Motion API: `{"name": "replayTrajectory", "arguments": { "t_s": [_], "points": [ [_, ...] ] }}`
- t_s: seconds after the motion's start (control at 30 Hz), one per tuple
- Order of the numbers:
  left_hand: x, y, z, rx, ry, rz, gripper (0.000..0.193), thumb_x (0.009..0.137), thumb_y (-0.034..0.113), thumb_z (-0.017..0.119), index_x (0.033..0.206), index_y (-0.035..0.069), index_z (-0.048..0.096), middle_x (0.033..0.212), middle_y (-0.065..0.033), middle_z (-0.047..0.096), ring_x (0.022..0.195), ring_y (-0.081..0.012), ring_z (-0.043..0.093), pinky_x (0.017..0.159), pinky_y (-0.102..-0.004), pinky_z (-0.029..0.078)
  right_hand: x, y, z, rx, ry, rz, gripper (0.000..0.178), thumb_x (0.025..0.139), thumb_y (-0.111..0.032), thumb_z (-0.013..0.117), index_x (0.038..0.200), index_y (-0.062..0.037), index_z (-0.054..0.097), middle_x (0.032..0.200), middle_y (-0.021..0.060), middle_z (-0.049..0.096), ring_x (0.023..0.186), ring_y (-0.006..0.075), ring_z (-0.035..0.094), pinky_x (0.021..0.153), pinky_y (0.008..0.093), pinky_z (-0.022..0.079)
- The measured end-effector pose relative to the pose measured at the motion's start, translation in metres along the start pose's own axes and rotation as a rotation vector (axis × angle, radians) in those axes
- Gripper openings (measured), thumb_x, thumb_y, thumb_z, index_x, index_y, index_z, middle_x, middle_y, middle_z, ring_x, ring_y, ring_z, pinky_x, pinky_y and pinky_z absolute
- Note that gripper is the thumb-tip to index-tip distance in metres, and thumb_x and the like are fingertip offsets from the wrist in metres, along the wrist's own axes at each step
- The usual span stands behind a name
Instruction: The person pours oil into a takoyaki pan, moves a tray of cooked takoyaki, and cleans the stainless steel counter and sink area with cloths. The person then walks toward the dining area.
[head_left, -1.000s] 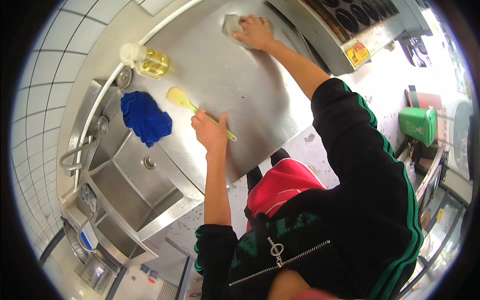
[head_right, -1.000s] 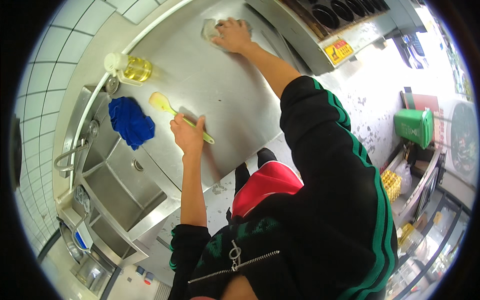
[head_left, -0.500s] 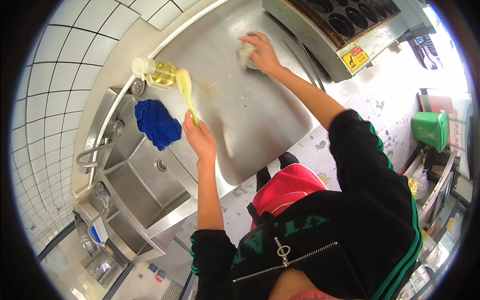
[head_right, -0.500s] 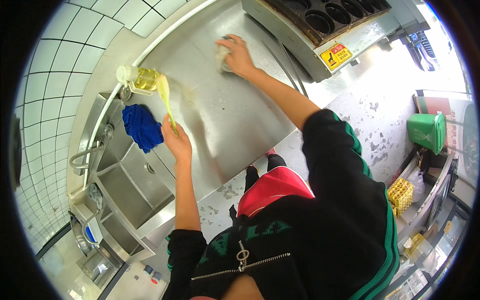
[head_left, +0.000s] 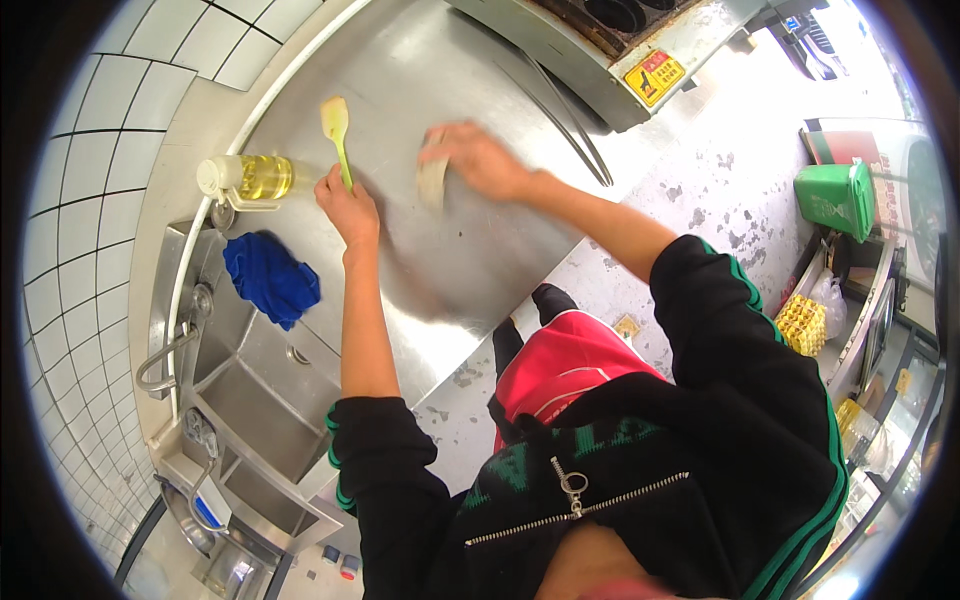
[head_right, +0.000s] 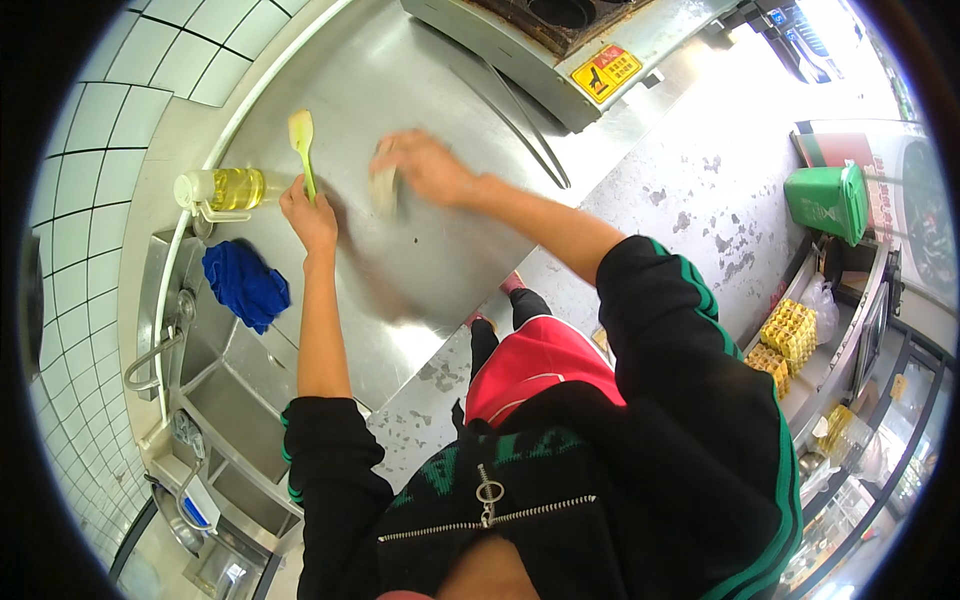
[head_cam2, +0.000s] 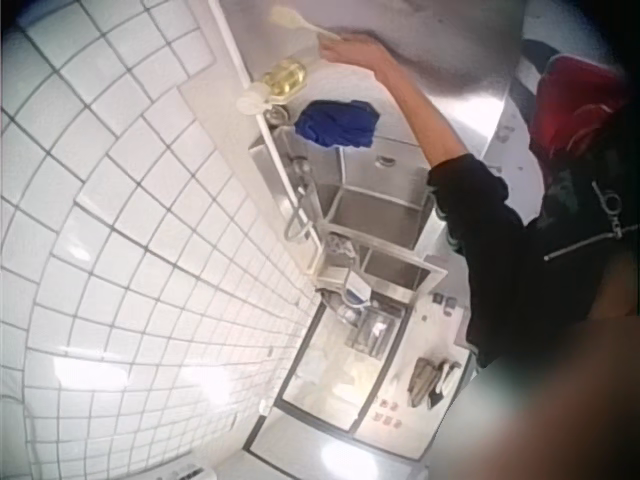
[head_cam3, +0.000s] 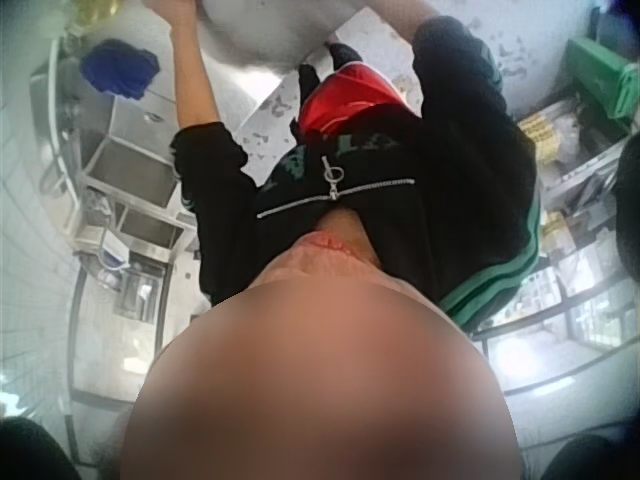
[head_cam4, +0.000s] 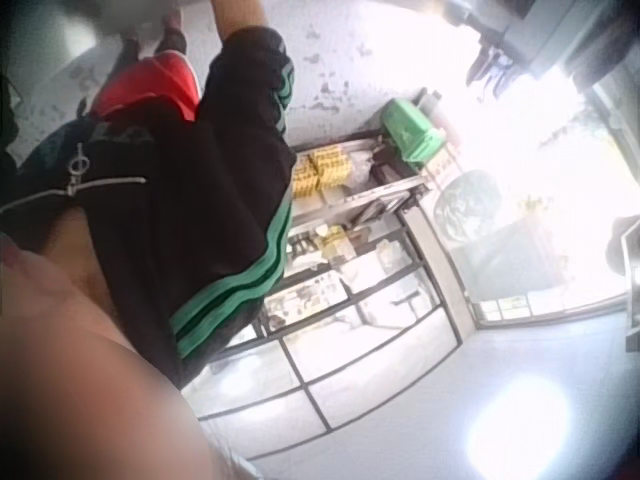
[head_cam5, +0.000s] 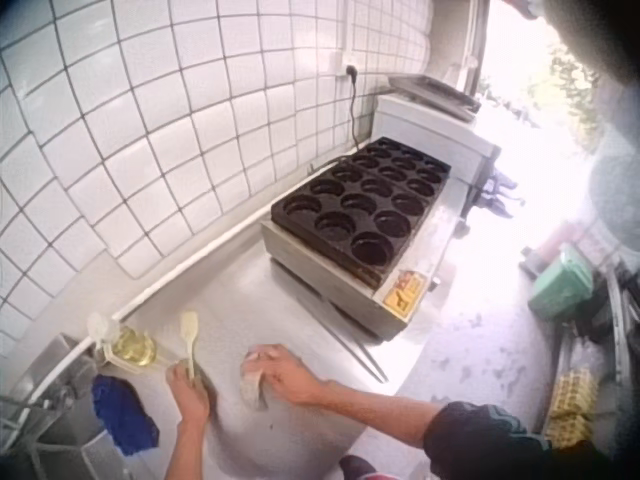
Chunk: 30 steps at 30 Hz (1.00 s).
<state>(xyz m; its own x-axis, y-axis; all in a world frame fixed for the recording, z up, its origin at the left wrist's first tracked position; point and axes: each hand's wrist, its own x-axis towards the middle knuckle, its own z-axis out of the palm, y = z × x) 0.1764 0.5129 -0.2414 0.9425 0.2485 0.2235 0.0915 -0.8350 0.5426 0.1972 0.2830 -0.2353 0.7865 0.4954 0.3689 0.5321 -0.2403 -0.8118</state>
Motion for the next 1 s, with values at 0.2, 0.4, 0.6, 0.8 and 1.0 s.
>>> {"name": "replayTrajectory", "arguments": {
  "t_s": [0.2, 0.4, 0.6, 0.8, 1.0],
  "points": [
    [-0.117, 0.030, -0.040, -0.963, -0.281, -0.398, 0.011, 0.089, 0.010, 0.048, 0.091, 0.003, 0.057, 0.072, -0.0003, 0.056, 0.064, -0.0083, 0.051, 0.058, -0.0216, 0.041, -0.017, 0.019, -0.050, -0.541, 0.066, 0.141, 0.038, 0.084, -0.015, 0.048, 0.122, -0.0168, 0.051, 0.129, 0.0136, 0.042, 0.124, 0.0330, 0.033, 0.103, 0.0451, 0.023],
    [-0.219, 0.041, -0.082, -0.981, -0.471, -0.715, 0.012, 0.087, 0.007, 0.049, 0.093, 0.001, 0.058, 0.080, -0.0060, 0.060, 0.069, -0.0104, 0.055, 0.061, -0.0224, 0.047, -0.059, -0.010, -0.046, -0.620, 0.231, 0.235, 0.046, 0.079, -0.012, 0.054, 0.124, -0.0158, 0.048, 0.134, 0.0138, 0.037, 0.128, 0.0334, 0.028, 0.105, 0.0472, 0.018],
    [-0.159, 0.005, -0.095, -0.215, -0.012, -0.281, 0.041, 0.077, 0.008, 0.061, 0.115, 0.003, 0.047, 0.108, -0.0118, 0.052, 0.095, -0.0236, 0.051, 0.076, -0.0310, 0.044, -0.090, -0.015, -0.066, -0.874, 0.030, 0.648, 0.055, 0.072, 0.001, 0.051, 0.124, -0.0143, 0.047, 0.129, 0.0178, 0.038, 0.112, 0.0344, 0.041, 0.096, 0.0427, 0.033],
    [-0.100, -0.002, -0.085, 0.132, -0.191, -0.185, 0.055, 0.075, 0.014, 0.063, 0.124, 0.006, 0.038, 0.104, -0.0160, 0.051, 0.094, -0.0306, 0.053, 0.077, -0.0406, 0.045, -0.079, -0.046, -0.041, -0.460, 0.213, 0.687, 0.056, 0.072, -0.003, 0.050, 0.127, -0.0103, 0.042, 0.118, 0.0243, 0.040, 0.089, 0.0363, 0.054, 0.081, 0.0389, 0.045],
    [-0.085, -0.015, -0.074, 0.137, -0.216, -0.180, 0.043, 0.076, 0.008, 0.057, 0.116, 0.007, 0.042, 0.098, -0.0161, 0.053, 0.083, -0.0326, 0.057, 0.070, -0.0419, 0.047, -0.030, -0.054, 0.001, -0.270, 0.270, 0.626, 0.052, 0.075, -0.003, 0.050, 0.126, -0.0039, 0.041, 0.115, 0.0252, 0.040, 0.094, 0.0392, 0.053, 0.084, 0.0399, 0.044]
  ]
}}
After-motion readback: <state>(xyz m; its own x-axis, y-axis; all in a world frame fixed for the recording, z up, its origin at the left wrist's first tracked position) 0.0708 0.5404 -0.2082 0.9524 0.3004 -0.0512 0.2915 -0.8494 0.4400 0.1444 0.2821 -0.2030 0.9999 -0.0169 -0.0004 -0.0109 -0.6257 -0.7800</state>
